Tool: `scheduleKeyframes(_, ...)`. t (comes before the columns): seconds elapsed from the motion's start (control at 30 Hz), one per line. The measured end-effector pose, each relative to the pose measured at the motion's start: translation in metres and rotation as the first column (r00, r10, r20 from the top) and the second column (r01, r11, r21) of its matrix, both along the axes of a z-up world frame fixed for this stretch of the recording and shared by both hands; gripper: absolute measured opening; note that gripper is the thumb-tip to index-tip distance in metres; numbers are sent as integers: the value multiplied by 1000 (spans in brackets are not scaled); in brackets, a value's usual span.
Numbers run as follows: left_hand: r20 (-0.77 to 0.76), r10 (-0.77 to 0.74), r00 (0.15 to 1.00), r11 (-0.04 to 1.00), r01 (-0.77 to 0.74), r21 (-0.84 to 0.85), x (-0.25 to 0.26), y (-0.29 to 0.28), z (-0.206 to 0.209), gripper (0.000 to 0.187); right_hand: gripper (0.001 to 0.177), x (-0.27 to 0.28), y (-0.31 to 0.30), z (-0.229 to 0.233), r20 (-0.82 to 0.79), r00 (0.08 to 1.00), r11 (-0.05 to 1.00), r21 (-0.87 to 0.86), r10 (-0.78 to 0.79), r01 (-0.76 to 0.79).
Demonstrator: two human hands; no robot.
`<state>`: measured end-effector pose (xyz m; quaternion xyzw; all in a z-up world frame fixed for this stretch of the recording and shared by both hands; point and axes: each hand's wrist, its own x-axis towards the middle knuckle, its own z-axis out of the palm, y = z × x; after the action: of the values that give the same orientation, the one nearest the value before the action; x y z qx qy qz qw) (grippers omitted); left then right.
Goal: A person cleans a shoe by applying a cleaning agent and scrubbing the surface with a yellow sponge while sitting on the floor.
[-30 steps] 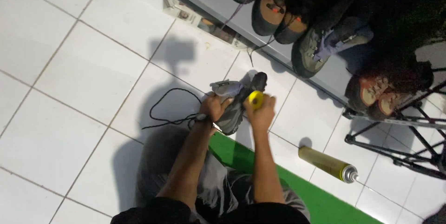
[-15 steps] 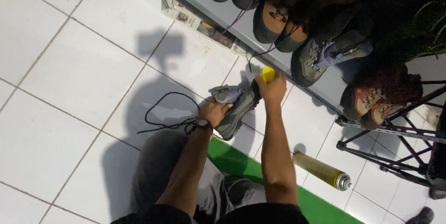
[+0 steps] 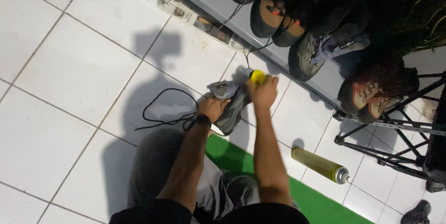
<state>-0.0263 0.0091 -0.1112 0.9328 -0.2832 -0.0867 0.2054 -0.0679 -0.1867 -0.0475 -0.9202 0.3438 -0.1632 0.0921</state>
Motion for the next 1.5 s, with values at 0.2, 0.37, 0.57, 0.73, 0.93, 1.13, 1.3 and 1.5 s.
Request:
scheduleKeyframes(0.2, 19, 31, 999, 999, -31, 10, -6, 0, -14, 66, 79, 70, -48, -4, -302, 952, 985, 140, -53, 99)
scheduleKeyframes(0.37, -16, 92, 996, 995, -93, -23, -9, -4, -11, 67, 79, 8, 21, -11, -164, 986, 999, 24, 24, -21)
scheduleKeyframes(0.57, 47, 67, 997, 996, -64, -68, -13, -2, -8, 53, 74, -93, 94, -30, 287, 957, 956, 290, -49, -38)
scheduleKeyframes(0.73, -130, 52, 990, 982, -74, -172, -8, 2, 13, 75, 56, -162, 88, 2, 550, 775, 839, 542, -310, -49)
scheduleKeyframes(0.93, -237, 20, 971, 946, -95, -309, -39, 11, 59, 66, 74, -259, 48, -38, 434, 676, 687, 712, -596, 149)
scheduleKeyframes(1.13, 113, 72, 991, 934, -28, -357, -75, 31, 108, 48, 58, -269, 50, -84, 493, 601, 684, 718, -629, 127)
scheduleKeyframes(1.3, 149, -121, 981, 977, 144, -158, -103, 40, 106, 73, 64, -280, 43, -101, 50, 786, 640, 613, -616, 463)
scheduleKeyframes(1.5, -113, -482, 869, 827, 494, 269, -103, 58, 147, 94, 68, -317, 119, 3, 550, 374, 620, 779, -747, 92)
